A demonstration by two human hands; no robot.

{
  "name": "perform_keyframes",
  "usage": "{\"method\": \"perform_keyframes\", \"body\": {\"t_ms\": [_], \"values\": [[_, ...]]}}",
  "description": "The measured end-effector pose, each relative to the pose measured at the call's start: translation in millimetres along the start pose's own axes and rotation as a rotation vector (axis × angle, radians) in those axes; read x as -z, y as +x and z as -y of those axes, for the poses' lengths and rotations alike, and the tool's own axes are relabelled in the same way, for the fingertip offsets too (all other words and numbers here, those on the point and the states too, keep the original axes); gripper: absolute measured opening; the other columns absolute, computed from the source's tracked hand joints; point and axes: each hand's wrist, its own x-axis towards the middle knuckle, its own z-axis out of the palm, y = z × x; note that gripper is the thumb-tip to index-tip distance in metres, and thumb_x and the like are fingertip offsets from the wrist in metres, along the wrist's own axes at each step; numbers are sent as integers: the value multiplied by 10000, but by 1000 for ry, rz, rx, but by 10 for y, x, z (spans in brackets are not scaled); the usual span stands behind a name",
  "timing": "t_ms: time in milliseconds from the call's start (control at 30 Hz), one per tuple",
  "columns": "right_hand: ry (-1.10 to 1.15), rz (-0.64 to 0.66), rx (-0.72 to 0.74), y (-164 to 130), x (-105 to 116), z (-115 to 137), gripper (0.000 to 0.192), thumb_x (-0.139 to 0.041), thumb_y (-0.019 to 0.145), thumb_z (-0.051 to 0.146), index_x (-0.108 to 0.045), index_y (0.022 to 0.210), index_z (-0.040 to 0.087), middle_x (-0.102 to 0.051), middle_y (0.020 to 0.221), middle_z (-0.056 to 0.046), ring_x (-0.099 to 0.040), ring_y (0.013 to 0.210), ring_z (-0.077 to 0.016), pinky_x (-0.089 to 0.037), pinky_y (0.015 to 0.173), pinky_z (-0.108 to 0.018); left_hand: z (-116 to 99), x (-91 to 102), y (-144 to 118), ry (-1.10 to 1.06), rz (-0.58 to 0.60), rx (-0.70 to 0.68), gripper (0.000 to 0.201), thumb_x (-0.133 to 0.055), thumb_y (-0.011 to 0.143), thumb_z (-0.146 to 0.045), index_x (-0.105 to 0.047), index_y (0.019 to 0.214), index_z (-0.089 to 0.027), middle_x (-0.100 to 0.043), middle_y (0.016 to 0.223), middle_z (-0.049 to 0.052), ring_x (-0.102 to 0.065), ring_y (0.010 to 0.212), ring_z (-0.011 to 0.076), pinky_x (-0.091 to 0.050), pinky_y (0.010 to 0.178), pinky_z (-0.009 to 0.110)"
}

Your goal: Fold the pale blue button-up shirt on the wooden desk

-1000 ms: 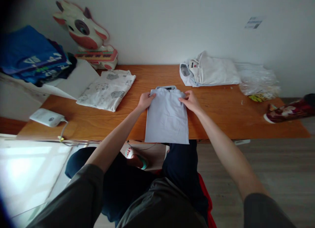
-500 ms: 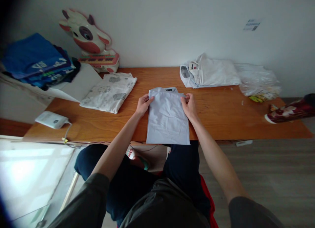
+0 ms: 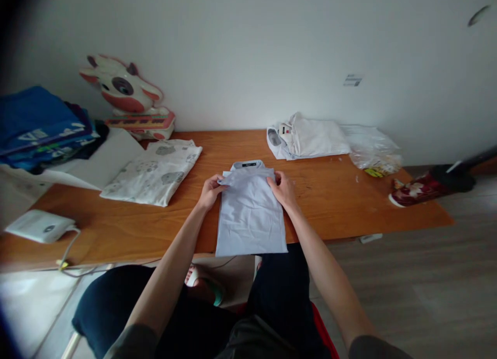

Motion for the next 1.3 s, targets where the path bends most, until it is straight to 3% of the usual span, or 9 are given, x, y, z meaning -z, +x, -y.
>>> {"method": "perform_keyframes", "body": {"t_ms": [233,333,433,567,733,867,1067,1167,1300], "values": [[67,-19,29,15,-21,-74,391,-772,835,479,-683,1196,358,-804,1057,-40,-752,984,-334,-572,971,-563,-45,-20,-17,46,111,51,257,-811,686,-348,-578,715,-244,-804,936,53,-752,937,261,-570,879,387],[156,-54,25,10,-43,-137,366,-751,825,450,-634,1164,378,-760,961,-17,-726,896,-331,-582,906,-553,14,-48,-16,84,-6,18,250,-798,788,-383,-616,920,-273,-797,962,27,-753,907,252,-574,837,373],[305,-131,41,-6,-41,-185,306,-700,865,462,-570,1130,384,-715,1012,-24,-708,925,-326,-592,881,-530,107,-49,-12,168,-214,-20,382,-753,892,-455,-551,1183,-312,-793,998,21,-758,870,255,-573,796,370],[314,-114,29,-9,24,-170,229,-673,889,467,-578,1080,382,-703,1079,-31,-693,927,-326,-595,887,-534,172,-29,-2,364,-407,-45,380,-740,915,-451,-505,1185,-325,-772,1010,31,-759,893,272,-568,819,383],[221,61,57,33,125,-106,233,-602,859,337,-674,1081,328,-768,1137,-48,-710,1118,-327,-568,1052,-534,111,-50,-19,528,-310,-64,92,-646,948,-360,-631,998,-283,-756,1019,45,-732,944,260,-544,876,362],[209,74,45,87,68,-180,416,-592,875,332,-698,1269,253,-753,1355,-95,-687,1271,-311,-525,1158,-532,120,-40,-24,635,-206,-69,250,-602,977,-290,-763,1163,-245,-771,1023,66,-710,953,261,-522,924,365],[179,102,41,67,14,-188,643,-551,847,244,-564,1489,219,-700,1447,-130,-676,1326,-299,-572,1111,-514,110,-56,-62,686,-204,-117,372,-511,1020,-223,-726,1323,-211,-760,1085,91,-684,1029,266,-507,991,376],[163,18,44,39,7,-164,630,-531,803,192,-547,1430,252,-646,1517,-114,-680,1323,-263,-576,1107,-493,95,-76,-71,735,-231,-137,330,-590,984,-248,-721,1286,-222,-735,1011,79,-674,1025,277,-498,1006,391],[178,-17,44,20,-7,-180,355,-529,847,222,-645,1181,245,-659,1504,-124,-733,1205,-248,-588,1082,-475,86,-79,-70,757,-270,-135,335,-718,905,-310,-719,1228,-224,-718,986,76,-669,1017,297,-498,995,409]]}}
